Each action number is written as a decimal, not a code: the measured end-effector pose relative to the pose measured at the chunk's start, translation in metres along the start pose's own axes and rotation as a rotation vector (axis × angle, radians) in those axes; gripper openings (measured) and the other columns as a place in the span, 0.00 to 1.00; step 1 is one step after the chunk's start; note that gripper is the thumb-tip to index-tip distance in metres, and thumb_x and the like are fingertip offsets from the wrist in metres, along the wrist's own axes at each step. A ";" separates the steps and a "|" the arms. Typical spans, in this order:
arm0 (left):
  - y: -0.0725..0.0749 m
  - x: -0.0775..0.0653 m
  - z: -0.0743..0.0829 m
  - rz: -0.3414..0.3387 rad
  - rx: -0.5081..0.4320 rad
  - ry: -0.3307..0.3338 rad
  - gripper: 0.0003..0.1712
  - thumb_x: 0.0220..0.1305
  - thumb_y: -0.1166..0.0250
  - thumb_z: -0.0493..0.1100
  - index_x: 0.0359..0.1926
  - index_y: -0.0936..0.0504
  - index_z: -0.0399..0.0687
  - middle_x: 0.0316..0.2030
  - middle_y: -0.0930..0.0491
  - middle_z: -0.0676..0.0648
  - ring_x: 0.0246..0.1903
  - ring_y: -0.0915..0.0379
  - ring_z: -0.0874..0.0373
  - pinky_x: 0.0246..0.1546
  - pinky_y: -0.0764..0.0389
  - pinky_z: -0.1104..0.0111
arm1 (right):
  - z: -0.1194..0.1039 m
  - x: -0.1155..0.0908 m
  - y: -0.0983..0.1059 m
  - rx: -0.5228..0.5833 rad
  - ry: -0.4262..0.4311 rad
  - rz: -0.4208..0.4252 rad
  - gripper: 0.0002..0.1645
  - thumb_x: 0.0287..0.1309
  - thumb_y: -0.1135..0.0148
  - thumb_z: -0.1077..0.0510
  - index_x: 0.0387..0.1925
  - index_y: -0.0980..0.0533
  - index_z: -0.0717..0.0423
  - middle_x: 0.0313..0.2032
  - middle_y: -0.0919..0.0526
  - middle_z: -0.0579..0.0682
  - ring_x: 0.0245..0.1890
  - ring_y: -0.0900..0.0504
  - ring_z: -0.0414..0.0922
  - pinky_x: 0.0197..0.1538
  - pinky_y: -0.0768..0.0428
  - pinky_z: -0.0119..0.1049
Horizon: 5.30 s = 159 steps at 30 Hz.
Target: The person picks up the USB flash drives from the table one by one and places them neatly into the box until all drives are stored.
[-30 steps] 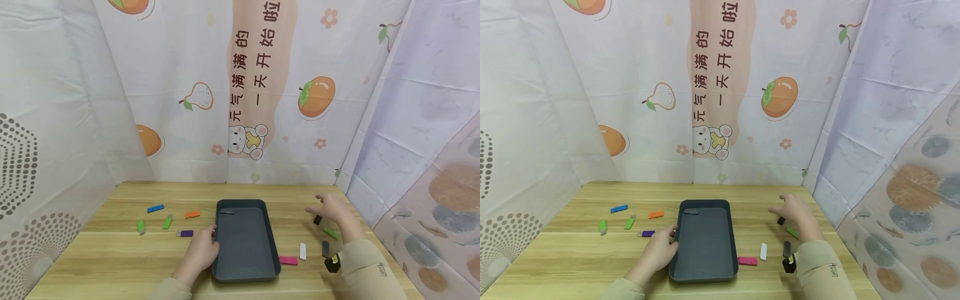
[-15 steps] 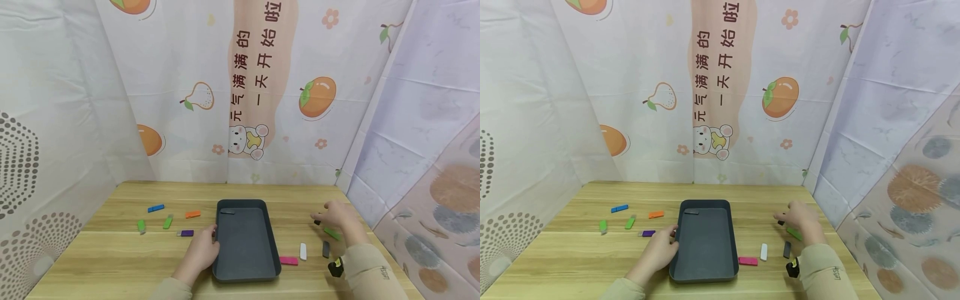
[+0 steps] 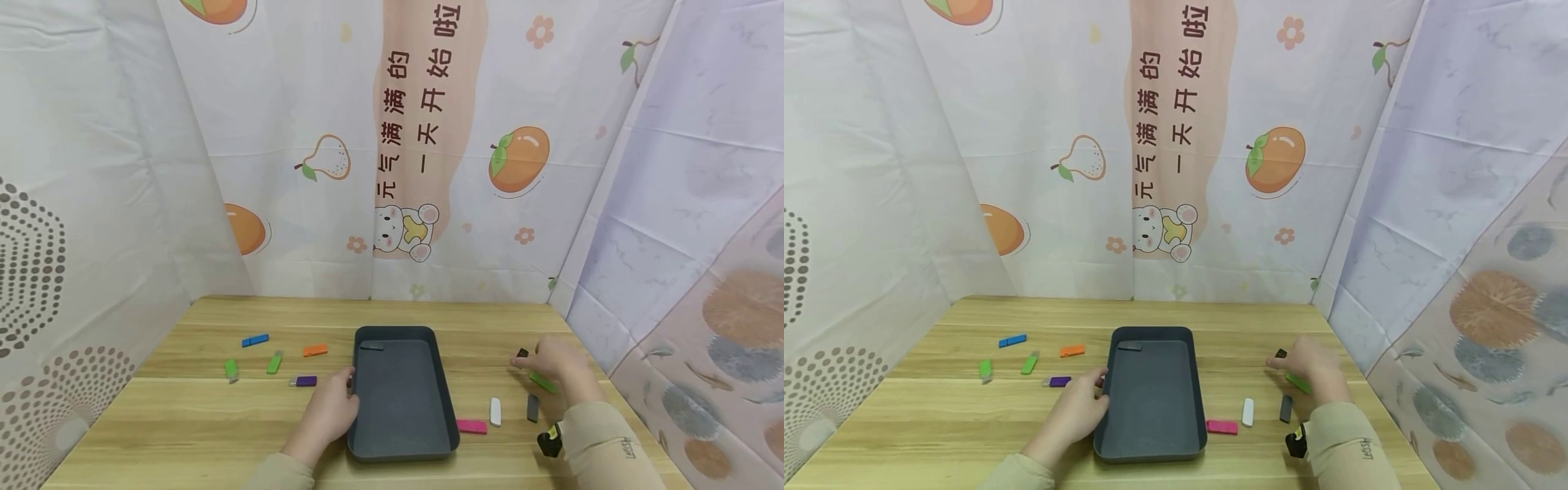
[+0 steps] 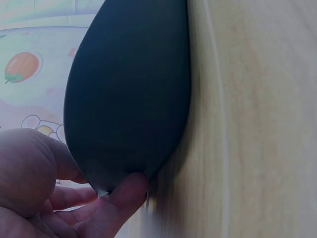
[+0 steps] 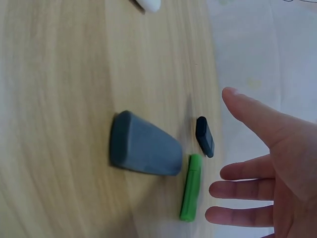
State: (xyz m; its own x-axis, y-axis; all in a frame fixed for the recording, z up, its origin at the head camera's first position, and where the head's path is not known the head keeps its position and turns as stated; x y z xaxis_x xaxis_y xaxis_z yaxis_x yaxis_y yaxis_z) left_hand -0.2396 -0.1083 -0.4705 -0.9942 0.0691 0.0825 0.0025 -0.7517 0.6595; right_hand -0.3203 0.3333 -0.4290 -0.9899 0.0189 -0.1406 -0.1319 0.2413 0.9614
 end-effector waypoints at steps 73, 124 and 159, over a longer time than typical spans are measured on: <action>0.001 0.000 0.001 -0.021 -0.014 0.021 0.29 0.61 0.36 0.29 0.65 0.27 0.27 0.52 0.19 0.31 0.48 0.19 0.45 0.44 0.14 0.53 | 0.000 0.020 -0.023 -0.024 0.009 0.039 0.24 0.64 0.35 0.44 0.20 0.29 0.52 0.24 0.24 0.51 0.28 0.25 0.51 0.32 0.25 0.50; 0.000 0.000 0.001 -0.015 0.000 0.017 0.29 0.62 0.36 0.30 0.65 0.27 0.27 0.53 0.20 0.31 0.53 0.21 0.42 0.49 0.16 0.49 | 0.000 0.025 -0.013 0.083 0.041 0.055 0.13 0.59 0.33 0.54 0.38 0.17 0.60 0.35 0.16 0.53 0.35 0.21 0.51 0.39 0.21 0.52; 0.002 -0.002 0.003 -0.002 -0.001 0.002 0.29 0.61 0.36 0.29 0.64 0.27 0.25 0.52 0.19 0.30 0.50 0.20 0.44 0.46 0.15 0.51 | -0.019 0.030 0.026 0.221 0.274 0.330 0.19 0.65 0.36 0.53 0.52 0.17 0.60 0.49 0.16 0.63 0.51 0.20 0.64 0.52 0.22 0.63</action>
State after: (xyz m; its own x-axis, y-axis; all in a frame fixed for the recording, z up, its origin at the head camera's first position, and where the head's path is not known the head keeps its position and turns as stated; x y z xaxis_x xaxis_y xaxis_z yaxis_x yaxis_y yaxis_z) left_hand -0.2371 -0.1076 -0.4672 -0.9944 0.0697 0.0800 0.0002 -0.7523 0.6588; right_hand -0.3541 0.3218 -0.4035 -0.9582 -0.1198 0.2598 0.1768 0.4662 0.8668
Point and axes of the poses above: each hand's wrist, its own x-axis towards the middle knuckle, its own y-axis out of the back of the hand, z = x × y, the point moved 2 cm from there along x, towards the middle knuckle
